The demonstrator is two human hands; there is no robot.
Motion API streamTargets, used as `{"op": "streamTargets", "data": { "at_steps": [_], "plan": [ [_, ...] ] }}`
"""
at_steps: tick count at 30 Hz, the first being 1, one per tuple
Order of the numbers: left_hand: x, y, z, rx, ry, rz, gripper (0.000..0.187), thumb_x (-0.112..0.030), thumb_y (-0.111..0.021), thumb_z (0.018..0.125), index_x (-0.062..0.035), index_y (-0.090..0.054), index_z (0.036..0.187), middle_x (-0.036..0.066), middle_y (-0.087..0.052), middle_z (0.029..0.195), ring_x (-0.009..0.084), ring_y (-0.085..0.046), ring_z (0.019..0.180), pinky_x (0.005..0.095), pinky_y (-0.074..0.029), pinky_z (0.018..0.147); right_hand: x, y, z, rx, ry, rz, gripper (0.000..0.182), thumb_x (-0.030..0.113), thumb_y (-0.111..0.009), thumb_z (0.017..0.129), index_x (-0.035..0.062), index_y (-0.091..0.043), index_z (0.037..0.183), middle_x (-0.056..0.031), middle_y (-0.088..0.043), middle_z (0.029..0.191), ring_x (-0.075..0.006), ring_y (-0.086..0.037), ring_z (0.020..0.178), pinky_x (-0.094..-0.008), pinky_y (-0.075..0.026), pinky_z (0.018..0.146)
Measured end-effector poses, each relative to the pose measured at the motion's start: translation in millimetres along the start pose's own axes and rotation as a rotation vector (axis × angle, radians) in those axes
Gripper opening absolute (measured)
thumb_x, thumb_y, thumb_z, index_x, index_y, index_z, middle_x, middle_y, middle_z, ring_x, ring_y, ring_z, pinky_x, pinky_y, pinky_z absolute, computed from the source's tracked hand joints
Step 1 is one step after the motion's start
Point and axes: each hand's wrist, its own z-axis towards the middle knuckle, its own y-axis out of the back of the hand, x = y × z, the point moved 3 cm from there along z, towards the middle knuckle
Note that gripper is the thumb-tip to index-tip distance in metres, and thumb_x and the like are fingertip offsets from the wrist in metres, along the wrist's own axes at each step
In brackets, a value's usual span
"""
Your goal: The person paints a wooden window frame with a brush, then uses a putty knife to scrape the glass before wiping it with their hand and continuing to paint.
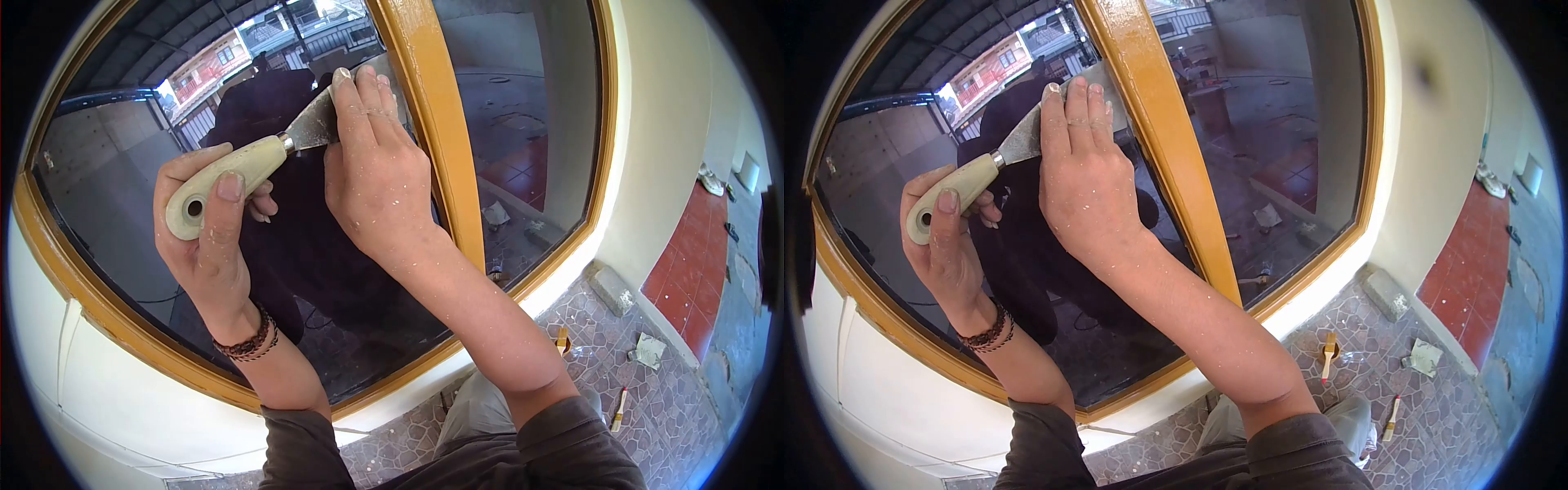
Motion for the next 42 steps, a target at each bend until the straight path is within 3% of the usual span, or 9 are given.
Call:
{"op": "streamTargets", "data": {
  "at_steps": [23, 42],
  "plan": [
    [8.3, 0.1, -16.3, -0.049, -0.027, 0.013, 0.030, -0.019, -0.068, 0.090, 0.0052, -0.058, 0.105, 0.017, -0.066, 0.084, 0.0185, -0.067, 0.064, 0.0238, -0.053, 0.056, -9.0, 5.4, -11.6, 0.013, -0.024, 0.052, 0.059, -0.004, -0.062, 0.078, 0.0023, -0.050, 0.135, -0.0307, -0.054, 0.131, -0.0455, -0.055, 0.120, -0.0457, -0.050, 0.098],
    [15.0, 2.3, -28.6, -0.035, -0.012, 0.011, 0.033, -0.021, -0.071, 0.087, 0.0049, -0.058, 0.103, 0.016, -0.064, 0.083, 0.0176, -0.066, 0.063, 0.0230, -0.053, 0.055, -10.4, 10.1, -27.0, 0.032, -0.032, 0.040, 0.060, -0.004, -0.063, 0.077, 0.0027, -0.051, 0.136, -0.0309, -0.054, 0.130, -0.0446, -0.055, 0.120, -0.0445, -0.050, 0.097]
  ]
}}
